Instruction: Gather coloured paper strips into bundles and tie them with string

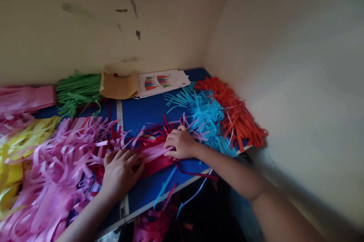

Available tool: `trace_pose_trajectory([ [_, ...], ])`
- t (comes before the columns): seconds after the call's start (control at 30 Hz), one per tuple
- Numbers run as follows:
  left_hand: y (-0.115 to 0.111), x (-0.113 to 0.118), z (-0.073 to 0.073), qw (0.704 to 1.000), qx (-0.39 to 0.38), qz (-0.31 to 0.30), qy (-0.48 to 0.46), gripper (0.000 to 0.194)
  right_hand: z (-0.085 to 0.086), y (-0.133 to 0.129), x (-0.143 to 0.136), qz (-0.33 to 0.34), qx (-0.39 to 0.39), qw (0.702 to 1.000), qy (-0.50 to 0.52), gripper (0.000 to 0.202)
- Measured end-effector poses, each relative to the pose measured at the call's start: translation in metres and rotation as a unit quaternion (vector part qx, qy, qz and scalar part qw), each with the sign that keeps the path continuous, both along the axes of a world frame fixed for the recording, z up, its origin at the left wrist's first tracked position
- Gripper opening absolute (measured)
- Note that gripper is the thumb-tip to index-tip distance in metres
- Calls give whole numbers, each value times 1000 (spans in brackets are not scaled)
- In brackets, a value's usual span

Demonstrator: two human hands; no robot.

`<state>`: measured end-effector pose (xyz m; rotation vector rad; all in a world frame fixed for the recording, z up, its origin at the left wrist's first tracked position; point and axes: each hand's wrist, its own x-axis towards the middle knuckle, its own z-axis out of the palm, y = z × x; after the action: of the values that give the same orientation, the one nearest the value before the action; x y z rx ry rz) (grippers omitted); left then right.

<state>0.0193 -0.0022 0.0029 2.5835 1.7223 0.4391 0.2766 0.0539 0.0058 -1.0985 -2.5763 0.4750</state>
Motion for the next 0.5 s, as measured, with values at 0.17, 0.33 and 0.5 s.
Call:
trace_pose_trajectory([
  [0.17, 0, 3, 7, 1000, -15, -23, 4, 25, -4, 3, -1, -40, 8, 999, 1, 16],
  [0.33, -3, 12, 9, 997, 6, 5, 73, 26, -7, 4, 0, -48, -5, 999, 6, 17],
  [0.5, -1, -4, 5, 999, 13, -33, 19, 25, -9, 4, 2, -45, -11, 999, 15, 16],
])
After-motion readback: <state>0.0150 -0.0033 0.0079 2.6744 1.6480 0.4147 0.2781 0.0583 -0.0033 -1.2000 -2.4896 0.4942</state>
